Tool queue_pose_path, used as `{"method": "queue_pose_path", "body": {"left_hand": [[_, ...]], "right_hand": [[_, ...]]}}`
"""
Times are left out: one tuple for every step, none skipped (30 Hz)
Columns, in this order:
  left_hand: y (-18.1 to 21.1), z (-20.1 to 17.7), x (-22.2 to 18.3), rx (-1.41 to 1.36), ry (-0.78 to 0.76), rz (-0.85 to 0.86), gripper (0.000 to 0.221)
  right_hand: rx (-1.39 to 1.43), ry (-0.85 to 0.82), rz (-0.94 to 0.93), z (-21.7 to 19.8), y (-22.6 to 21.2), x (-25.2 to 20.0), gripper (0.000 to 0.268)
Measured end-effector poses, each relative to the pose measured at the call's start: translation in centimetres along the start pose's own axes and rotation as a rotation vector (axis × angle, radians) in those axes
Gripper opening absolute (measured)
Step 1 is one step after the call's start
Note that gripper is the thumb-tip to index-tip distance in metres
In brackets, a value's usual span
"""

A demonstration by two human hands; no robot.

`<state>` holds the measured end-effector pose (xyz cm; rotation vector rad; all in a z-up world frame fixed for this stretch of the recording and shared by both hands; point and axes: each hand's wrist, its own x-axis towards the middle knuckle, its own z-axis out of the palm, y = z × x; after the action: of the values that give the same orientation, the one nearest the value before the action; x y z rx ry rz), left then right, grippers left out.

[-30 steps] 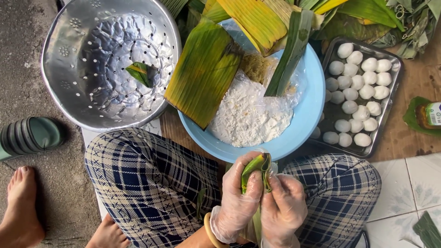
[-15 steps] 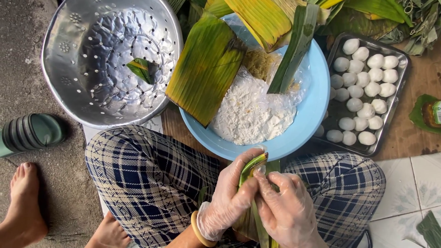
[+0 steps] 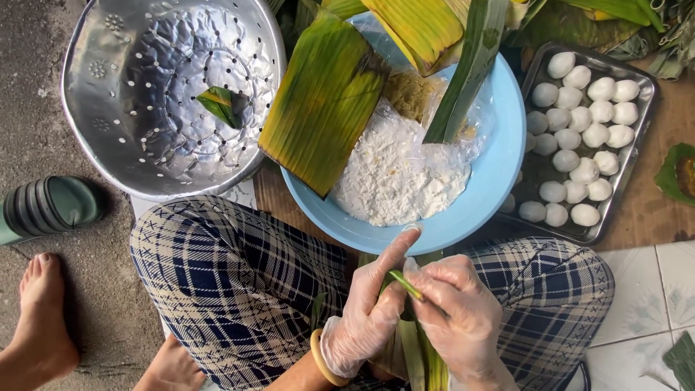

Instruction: Wrapping small white dough balls into banana leaves.

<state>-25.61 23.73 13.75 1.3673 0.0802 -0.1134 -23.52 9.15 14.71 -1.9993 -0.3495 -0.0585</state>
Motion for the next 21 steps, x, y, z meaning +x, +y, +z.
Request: {"method": "queue_pose_path", "body": {"left_hand": [[-0.5,0.1,-0.1,-0.050,-0.011,0.021,0.071],[-0.9,0.2,-0.2,-0.100,-0.021,0.041,0.076],[-0.7,0.1,-0.1,-0.103,-0.021,0.041,0.076],[-0.5,-0.1,-0.1,-0.150,-0.035,-0.013,0.076],[-0.3,-0.3,0.0,-0.197,-0.047,-0.067,0.076],[0.1,-0.4,0.2,-0.199,-0.046,-0.066,0.076],[0.4,-0.6,0.4,-0.166,-0.107,-0.072,0.083],[0.8,-0.8,0.5,-0.133,-0.167,-0.077,0.091],[1.5,-1.2,0.8,-0.134,-0.169,-0.078,0.091],[2.2,-1.6,1.0,-0.136,-0.272,-0.121,0.094],[3.0,-2.1,1.2,-0.134,-0.371,-0.162,0.097],[3.1,-2.2,1.2,-0.129,-0.370,-0.163,0.097],[3.1,-2.3,1.1,-0.245,-0.374,-0.223,0.097],[3.1,-2.5,1.1,-0.360,-0.378,-0.282,0.097],[2.7,-2.5,1.2,-0.359,-0.381,-0.283,0.097],[2.3,-2.5,1.3,-0.400,-0.372,-0.334,0.106],[1.8,-2.4,1.5,-0.446,-0.365,-0.387,0.114],[2.0,-2.3,1.5,-0.448,-0.370,-0.388,0.114],[2.2,-2.1,1.5,-0.392,-0.372,-0.443,0.116],[2.5,-2.0,1.6,-0.334,-0.374,-0.497,0.118],[2.2,-1.6,1.3,-0.334,-0.376,-0.496,0.118]], "right_hand": [[-0.018,-0.043,-0.067,-0.2,-0.1,0.2,0.034],[-0.036,-0.087,-0.133,-0.5,-0.3,0.4,0.036],[-0.038,-0.088,-0.133,-0.9,0.1,0.2,0.036],[-0.099,-0.217,-0.223,-1.3,0.4,-0.1,0.041],[-0.160,-0.347,-0.312,-1.7,0.8,-0.3,0.064],[-0.161,-0.349,-0.312,-1.7,1.4,-0.9,0.064],[-0.212,-0.339,-0.329,-1.8,1.9,-1.6,0.071],[-0.263,-0.329,-0.347,-1.8,2.5,-2.3,0.082],[-0.263,-0.328,-0.345,-1.6,2.2,-2.4,0.082],[-0.279,-0.253,-0.361,-1.4,1.9,-2.5,0.066],[-0.289,-0.176,-0.379,-1.0,1.6,-2.5,0.050],[-0.285,-0.175,-0.380,-1.0,1.7,-2.7,0.050],[-0.265,-0.178,-0.386,-0.9,1.7,-2.8,0.051],[-0.245,-0.181,-0.392,-0.8,1.8,-3.0,0.052],[-0.246,-0.177,-0.391,-0.4,2.3,-3.2,0.052],[-0.211,-0.138,-0.344,-0.1,2.9,-3.5,0.053],[-0.179,-0.099,-0.294,0.1,3.5,-3.7,0.054],[-0.184,-0.097,-0.291,-0.4,4.2,-3.8,0.054],[-0.062,-0.043,-0.151,-0.8,4.9,-3.8,0.049],[0.060,0.011,-0.011,-1.2,5.7,-3.9,0.045],[0.058,0.013,-0.012,-1.2,5.8,-3.9,0.045]]}}
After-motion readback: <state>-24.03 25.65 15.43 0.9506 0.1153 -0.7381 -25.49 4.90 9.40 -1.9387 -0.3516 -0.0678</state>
